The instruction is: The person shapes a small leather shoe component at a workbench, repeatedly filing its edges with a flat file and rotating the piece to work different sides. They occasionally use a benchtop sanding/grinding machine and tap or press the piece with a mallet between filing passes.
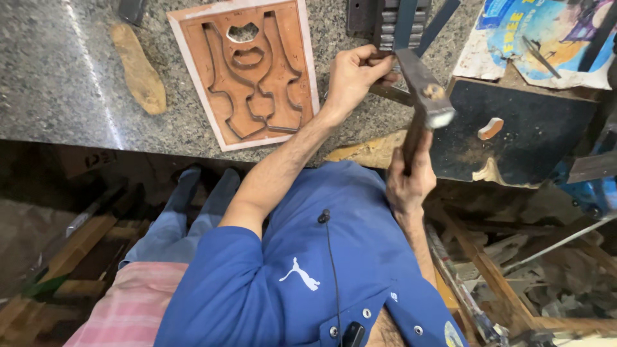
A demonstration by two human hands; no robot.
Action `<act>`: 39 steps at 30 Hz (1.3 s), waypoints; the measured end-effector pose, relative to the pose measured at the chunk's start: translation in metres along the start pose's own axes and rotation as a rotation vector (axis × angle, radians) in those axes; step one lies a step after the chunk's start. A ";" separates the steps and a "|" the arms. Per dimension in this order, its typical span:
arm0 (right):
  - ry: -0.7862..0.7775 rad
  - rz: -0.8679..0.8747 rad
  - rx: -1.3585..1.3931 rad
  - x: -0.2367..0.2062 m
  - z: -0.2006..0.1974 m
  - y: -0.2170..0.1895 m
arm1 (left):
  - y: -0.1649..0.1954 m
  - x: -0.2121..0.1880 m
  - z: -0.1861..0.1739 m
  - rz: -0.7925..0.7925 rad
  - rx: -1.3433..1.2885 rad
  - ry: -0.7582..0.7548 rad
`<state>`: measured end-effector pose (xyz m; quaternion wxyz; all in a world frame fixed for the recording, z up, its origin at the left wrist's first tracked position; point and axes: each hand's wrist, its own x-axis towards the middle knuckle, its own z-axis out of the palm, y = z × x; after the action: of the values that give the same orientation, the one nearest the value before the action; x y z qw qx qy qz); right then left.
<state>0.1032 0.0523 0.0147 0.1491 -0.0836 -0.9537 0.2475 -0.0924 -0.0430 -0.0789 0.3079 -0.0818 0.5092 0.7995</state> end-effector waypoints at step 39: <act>0.103 0.098 -0.633 -0.038 -0.113 0.224 | 0.014 -0.069 0.049 0.233 0.060 -0.141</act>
<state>0.1948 0.2876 -0.0118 0.1520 -0.1840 -0.9693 -0.0590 -0.0362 -0.0330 -0.0147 0.2503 0.0432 0.5159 0.8181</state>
